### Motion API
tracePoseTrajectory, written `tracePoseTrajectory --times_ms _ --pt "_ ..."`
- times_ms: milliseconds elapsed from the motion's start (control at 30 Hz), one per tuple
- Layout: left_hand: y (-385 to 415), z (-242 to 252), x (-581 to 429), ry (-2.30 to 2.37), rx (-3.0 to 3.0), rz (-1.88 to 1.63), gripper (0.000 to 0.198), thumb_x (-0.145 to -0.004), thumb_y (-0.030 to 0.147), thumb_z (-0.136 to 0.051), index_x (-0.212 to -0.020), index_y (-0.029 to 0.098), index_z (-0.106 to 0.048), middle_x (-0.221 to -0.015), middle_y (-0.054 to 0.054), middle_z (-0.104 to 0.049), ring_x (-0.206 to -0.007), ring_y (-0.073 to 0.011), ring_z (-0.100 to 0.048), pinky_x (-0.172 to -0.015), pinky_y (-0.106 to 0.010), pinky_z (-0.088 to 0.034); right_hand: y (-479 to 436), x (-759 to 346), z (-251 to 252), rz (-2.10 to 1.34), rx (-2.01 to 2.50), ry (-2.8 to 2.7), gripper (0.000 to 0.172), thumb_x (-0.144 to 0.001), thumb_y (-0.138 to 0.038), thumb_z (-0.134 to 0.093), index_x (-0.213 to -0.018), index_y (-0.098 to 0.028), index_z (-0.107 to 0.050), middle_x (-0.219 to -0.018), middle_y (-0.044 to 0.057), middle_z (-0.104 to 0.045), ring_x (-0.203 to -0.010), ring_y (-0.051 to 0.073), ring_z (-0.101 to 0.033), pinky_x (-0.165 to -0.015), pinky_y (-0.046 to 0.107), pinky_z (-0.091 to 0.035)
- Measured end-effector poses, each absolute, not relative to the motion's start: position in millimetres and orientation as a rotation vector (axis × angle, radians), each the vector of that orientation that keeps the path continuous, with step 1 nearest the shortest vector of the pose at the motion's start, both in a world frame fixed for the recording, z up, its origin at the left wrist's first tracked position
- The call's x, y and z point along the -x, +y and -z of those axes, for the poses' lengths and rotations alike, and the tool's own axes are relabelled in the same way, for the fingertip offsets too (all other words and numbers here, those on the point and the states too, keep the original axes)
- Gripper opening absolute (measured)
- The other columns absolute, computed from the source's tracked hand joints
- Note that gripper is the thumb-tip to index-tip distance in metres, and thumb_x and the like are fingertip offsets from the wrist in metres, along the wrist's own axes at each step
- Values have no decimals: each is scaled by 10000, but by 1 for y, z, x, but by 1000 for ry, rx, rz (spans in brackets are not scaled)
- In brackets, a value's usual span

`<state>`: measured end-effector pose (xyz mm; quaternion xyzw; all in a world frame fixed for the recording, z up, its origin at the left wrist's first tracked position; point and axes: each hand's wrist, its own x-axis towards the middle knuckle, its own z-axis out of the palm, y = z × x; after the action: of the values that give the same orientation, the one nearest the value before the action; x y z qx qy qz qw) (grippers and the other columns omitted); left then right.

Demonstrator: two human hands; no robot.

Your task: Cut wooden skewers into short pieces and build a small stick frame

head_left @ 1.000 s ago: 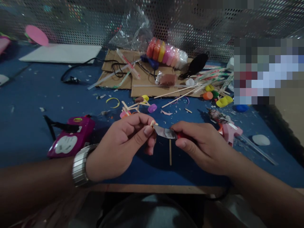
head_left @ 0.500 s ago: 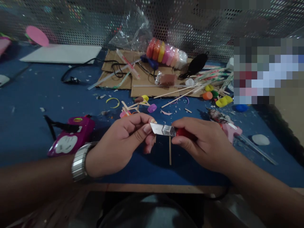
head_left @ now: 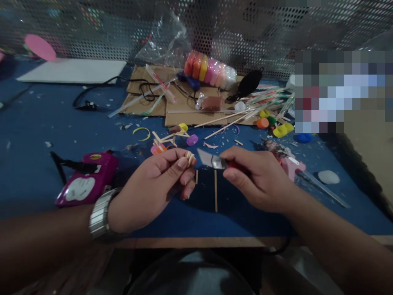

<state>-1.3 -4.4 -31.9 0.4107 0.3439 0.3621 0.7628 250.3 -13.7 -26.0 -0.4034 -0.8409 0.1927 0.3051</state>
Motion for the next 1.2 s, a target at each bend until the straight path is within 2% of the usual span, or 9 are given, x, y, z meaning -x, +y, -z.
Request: tracePoseTrajectory --times_ms 100,433,700,767,867,933,1033,1200 --pt "-4 33 1 750 -916 -788 322 -987 427 -816 -878 177 -643 -698 66 -565 -589 -55 -595 -589 -152 -511 -18 -245 26 -540 1021 -2289 311 -1138 -470 -536 -1040 -200 -656 -774 -40 -678 -615 103 -574 -601 241 -388" --pt "-7 31 4 770 -1012 -759 326 -978 488 -818 -965 196 -675 -685 64 -620 -588 -51 -600 -576 -138 -486 -16 -245 29 -491 1050 -2336 373 -1146 -509 -510 -1062 -186 -676 -818 -21 -722 -674 119 -637 -636 239 -413" --pt "-5 33 5 796 -1093 -776 280 -1039 433 -751 -948 192 -643 -727 57 -610 -624 -57 -603 -605 -161 -496 -19 -240 31 -190 1211 -2301 470 -1128 -616 -471 -1050 -210 -694 -830 14 -778 -676 181 -706 -609 293 -414" --pt "-7 33 5 801 -1118 -768 258 -1058 404 -723 -942 190 -638 -726 56 -606 -619 -58 -600 -612 -166 -498 -14 -247 31 -125 1328 -2214 467 -1132 -611 -460 -1030 -219 -692 -784 18 -755 -650 192 -686 -594 302 -398" --pt "-10 34 5 798 -1105 -738 223 -1080 384 -685 -967 195 -646 -721 60 -590 -597 -56 -590 -601 -170 -489 -7 -260 30 -29 1492 -2019 435 -1124 -584 -486 -994 -219 -683 -661 -6 -646 -556 180 -572 -556 313 -338" --pt "-9 35 4 811 -1085 -764 235 -1088 368 -667 -938 191 -631 -735 58 -577 -606 -58 -592 -605 -174 -491 -7 -263 29 -68 1461 -2033 391 -1115 -556 -517 -1014 -217 -684 -677 -8 -654 -559 172 -563 -564 307 -350" --pt "-7 35 3 815 -1019 -793 262 -1092 346 -651 -890 186 -603 -732 60 -540 -611 -58 -584 -605 -171 -492 -12 -256 27 -300 1227 -2244 327 -1118 -504 -538 -1045 -216 -676 -732 -15 -696 -581 149 -599 -592 280 -391" --pt "-6 34 3 819 -1030 -798 289 -1060 369 -709 -866 187 -595 -719 63 -543 -611 -61 -593 -593 -168 -483 -19 -243 27 -412 1122 -2367 376 -1119 -563 -535 -1057 -218 -672 -820 3 -750 -659 163 -659 -607 272 -395"
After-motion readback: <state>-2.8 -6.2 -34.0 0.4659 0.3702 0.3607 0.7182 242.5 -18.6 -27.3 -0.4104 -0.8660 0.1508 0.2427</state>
